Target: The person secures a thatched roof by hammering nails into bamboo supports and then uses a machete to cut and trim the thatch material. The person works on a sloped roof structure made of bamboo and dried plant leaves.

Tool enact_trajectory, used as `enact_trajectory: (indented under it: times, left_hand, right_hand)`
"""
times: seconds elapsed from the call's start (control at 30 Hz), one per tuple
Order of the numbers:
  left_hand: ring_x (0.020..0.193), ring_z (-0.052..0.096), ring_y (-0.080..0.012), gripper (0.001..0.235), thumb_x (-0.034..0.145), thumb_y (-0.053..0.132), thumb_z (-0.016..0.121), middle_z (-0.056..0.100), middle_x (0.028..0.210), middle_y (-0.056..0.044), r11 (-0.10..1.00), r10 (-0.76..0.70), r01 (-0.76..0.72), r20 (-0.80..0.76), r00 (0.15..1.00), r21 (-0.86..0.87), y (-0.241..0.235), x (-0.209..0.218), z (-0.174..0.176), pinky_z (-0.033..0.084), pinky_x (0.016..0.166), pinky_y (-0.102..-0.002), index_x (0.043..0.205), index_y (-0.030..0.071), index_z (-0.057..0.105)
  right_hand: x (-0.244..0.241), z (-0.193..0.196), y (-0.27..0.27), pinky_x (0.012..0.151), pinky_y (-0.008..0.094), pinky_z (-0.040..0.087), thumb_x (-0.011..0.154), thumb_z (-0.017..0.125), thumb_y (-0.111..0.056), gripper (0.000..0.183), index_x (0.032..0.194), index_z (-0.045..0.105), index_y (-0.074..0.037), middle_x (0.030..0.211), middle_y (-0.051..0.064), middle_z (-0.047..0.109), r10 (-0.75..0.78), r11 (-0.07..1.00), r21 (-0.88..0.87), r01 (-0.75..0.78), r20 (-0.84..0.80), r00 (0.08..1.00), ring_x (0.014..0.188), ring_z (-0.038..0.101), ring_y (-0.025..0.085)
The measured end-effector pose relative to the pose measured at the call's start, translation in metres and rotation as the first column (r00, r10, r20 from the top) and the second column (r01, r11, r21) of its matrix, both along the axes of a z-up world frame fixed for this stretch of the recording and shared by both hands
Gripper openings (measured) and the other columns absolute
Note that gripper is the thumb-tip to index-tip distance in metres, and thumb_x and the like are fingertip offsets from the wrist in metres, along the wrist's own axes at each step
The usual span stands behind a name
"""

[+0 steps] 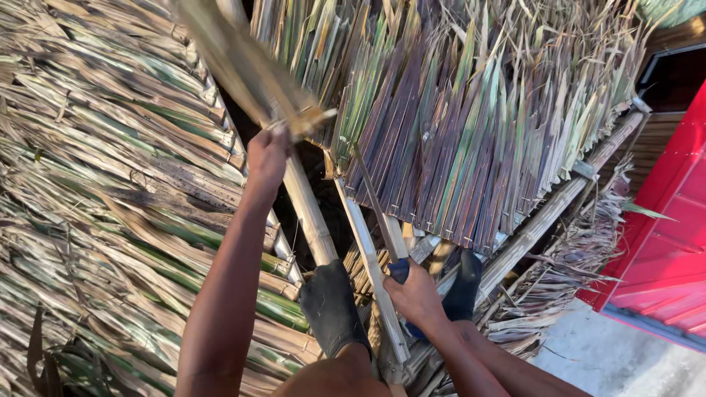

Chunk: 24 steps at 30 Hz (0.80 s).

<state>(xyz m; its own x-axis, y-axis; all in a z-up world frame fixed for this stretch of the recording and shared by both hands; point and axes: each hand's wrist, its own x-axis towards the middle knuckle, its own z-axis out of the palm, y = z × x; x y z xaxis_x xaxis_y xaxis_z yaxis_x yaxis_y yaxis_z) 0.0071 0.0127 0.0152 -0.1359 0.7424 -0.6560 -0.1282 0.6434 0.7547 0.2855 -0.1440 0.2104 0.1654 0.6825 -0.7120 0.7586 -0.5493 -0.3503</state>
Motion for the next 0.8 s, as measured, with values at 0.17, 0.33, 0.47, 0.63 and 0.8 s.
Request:
enact_trajectory:
  times: [0.17, 0.33, 0.47, 0.63, 0.8]
  left_hand:
    - [0.095, 0.073, -0.028, 0.064, 0.107, 0.053, 0.041, 0.077, 0.106, -0.018, 0.84, -0.542, 0.527, -0.267, 0.797, -0.133, 0.061, 0.032, 0.022, 0.055, 0.09, -0.041, 0.114, -0.002, 0.073]
    - [0.11, 0.064, -0.0411, 0.054, 0.093, 0.052, 0.06, 0.065, 0.115, -0.024, 0.634, -0.77, 0.628, -0.445, 0.458, -0.452, 0.012, 0.082, -0.016, 0.052, 0.092, -0.05, 0.114, 0.002, 0.069]
    - [0.103, 0.07, -0.0446, 0.028, 0.094, 0.024, 0.063, 0.073, 0.104, -0.025, 0.819, -0.56, 0.525, -0.525, 0.642, -0.231, -0.045, 0.093, -0.036, 0.056, 0.09, -0.051, 0.113, 0.005, 0.072]
    - [0.09, 0.074, -0.0401, 0.027, 0.101, 0.026, 0.06, 0.074, 0.093, -0.024, 0.953, -0.298, 0.236, -0.425, 0.855, -0.192, -0.037, 0.025, -0.022, 0.057, 0.084, -0.052, 0.109, 0.001, 0.068]
    - [0.107, 0.067, -0.0466, 0.032, 0.098, 0.019, 0.062, 0.07, 0.117, -0.029, 0.889, -0.387, 0.452, -0.65, 0.653, -0.075, -0.013, 0.017, -0.016, 0.053, 0.092, -0.054, 0.124, 0.001, 0.068]
  right_hand:
    - [-0.024, -0.004, -0.005, 0.074, 0.046, 0.056, 0.081, 0.072, -0.029, 0.043, 0.112, 0.061, -0.001, 0.087, 0.021, 0.073, -0.097, 0.994, -0.055, 0.096, -0.011, 0.995, 0.083, 0.075, 0.038]
    - [-0.026, -0.013, -0.011, 0.079, 0.046, 0.056, 0.083, 0.072, -0.029, 0.044, 0.117, 0.06, -0.004, 0.089, 0.024, 0.074, -0.178, 0.983, -0.027, 0.179, 0.033, 0.983, 0.089, 0.074, 0.041]
    - [-0.012, -0.014, -0.015, 0.078, 0.046, 0.057, 0.082, 0.071, -0.029, 0.046, 0.118, 0.057, -0.005, 0.089, 0.024, 0.074, -0.119, 0.993, -0.018, 0.119, 0.0, 0.993, 0.086, 0.075, 0.04]
    - [0.001, -0.013, 0.005, 0.072, 0.047, 0.055, 0.082, 0.073, -0.029, 0.046, 0.119, 0.056, -0.007, 0.082, 0.022, 0.071, 0.047, 0.996, -0.078, -0.05, -0.044, 0.998, 0.081, 0.073, 0.039]
    - [-0.01, -0.02, 0.011, 0.051, 0.043, 0.05, 0.088, 0.072, -0.026, 0.034, 0.109, 0.057, -0.004, 0.067, 0.017, 0.063, -0.231, 0.952, -0.242, 0.186, -0.171, 0.958, 0.051, 0.063, 0.027]
